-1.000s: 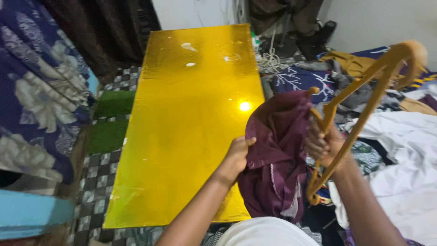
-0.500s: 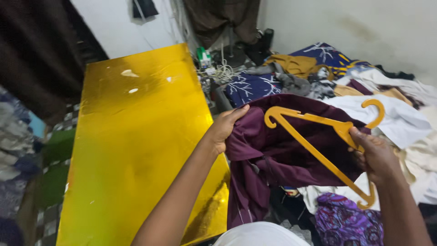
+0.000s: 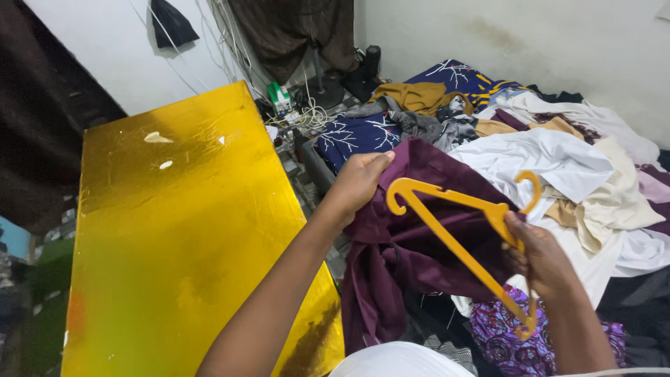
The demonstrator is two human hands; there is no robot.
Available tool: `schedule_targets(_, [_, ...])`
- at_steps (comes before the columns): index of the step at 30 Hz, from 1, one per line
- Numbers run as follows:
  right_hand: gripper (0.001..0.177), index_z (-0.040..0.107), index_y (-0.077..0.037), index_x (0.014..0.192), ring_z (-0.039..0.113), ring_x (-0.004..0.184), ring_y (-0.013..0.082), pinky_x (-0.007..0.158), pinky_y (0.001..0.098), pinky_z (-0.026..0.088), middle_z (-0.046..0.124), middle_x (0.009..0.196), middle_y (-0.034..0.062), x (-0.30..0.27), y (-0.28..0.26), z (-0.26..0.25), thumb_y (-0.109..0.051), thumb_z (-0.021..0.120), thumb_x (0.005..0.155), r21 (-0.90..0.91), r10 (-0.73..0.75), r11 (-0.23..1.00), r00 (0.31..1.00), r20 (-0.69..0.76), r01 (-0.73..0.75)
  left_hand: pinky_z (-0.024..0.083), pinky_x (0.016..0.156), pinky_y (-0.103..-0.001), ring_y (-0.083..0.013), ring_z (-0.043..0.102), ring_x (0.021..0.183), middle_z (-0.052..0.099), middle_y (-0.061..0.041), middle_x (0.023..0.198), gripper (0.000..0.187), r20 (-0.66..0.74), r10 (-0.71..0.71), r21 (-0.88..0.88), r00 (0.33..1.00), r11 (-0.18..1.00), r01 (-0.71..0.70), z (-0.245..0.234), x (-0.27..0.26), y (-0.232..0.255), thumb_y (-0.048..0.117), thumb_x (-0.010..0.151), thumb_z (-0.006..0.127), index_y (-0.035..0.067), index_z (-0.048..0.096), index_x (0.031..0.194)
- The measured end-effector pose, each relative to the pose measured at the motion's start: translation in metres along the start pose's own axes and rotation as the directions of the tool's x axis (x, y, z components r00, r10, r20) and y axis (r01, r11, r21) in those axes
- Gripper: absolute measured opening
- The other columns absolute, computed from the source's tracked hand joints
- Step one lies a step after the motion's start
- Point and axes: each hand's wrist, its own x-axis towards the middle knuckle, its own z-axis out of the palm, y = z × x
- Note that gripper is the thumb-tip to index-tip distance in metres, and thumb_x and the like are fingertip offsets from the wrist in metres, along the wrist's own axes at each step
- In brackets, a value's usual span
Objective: The person hangs a shirt by inserting a hanger through the neck and then places the hanger onto a closet rod.
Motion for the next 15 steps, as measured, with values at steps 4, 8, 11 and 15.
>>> schedule_targets(4, [0.047, 0.063, -0.003, 0.073, 0.031, 0.042, 0.0065, 0.042, 0.0252, 0.019, 0.042, 0.053, -0.0037, -0.007, -0.01, -0.016, -0.044, 0.073, 0.093, -0.327, -0.111, 0.944, 0.97, -0.218, 0.035, 0.05, 0.068, -0.034, -0.0103, 0.056, 0.071, 0.067, -0.011, 0.074, 0.043, -0.055, 0.173, 0.358, 0.983, 0.923, -0.143, -0.002, -0.01, 0.018, 0.037, 0.103, 0.057, -0.002, 0.073, 0.1])
schedule_targets(8, [0.044, 0.069, -0.003, 0.072, 0.03, 0.043, 0.0057, 0.043, 0.0261, 0.017, 0.043, 0.053, -0.004, -0.02, -0.013, 0.001, -0.042, 0.077, 0.09, -0.387, -0.288, 0.908, 0.911, -0.295, 0.162, 0.051, 0.067, -0.04, -0.0237, 0.067, 0.072, 0.072, -0.016, 0.082, 0.043, 0.036, 0.242, 0.541, 0.97, 0.811, -0.223, 0.02, -0.025, 0.031, 0.042, 0.1, 0.051, 0.004, 0.072, 0.102])
schedule_targets(11, [0.043, 0.07, -0.003, 0.071, 0.028, 0.044, 0.0046, 0.044, 0.0267, 0.016, 0.041, 0.053, -0.0057, -0.031, -0.01, 0.033, -0.04, 0.077, 0.092, -0.397, -0.371, 0.886, 0.882, -0.291, 0.241, 0.053, 0.073, -0.048, -0.0385, 0.071, 0.08, 0.072, -0.021, 0.084, 0.049, 0.27, 0.262, 0.52, 0.927, 0.77, -0.369, 0.067, -0.038, 0.021, 0.042, 0.107, 0.045, 0.002, 0.071, 0.096])
schedule_targets(15, [0.045, 0.067, -0.002, 0.067, 0.028, 0.046, 0.0036, 0.044, 0.0274, 0.016, 0.043, 0.055, -0.0073, -0.036, -0.016, 0.053, -0.037, 0.078, 0.093, -0.313, -0.429, 0.885, 0.867, -0.255, 0.346, 0.054, 0.074, -0.053, -0.0402, 0.072, 0.083, 0.072, -0.022, 0.086, 0.045, 0.352, 0.282, 0.642, 0.892, 0.621, -0.45, 0.089, -0.065, 0.019, 0.04, 0.107, 0.045, 0.005, 0.065, 0.125])
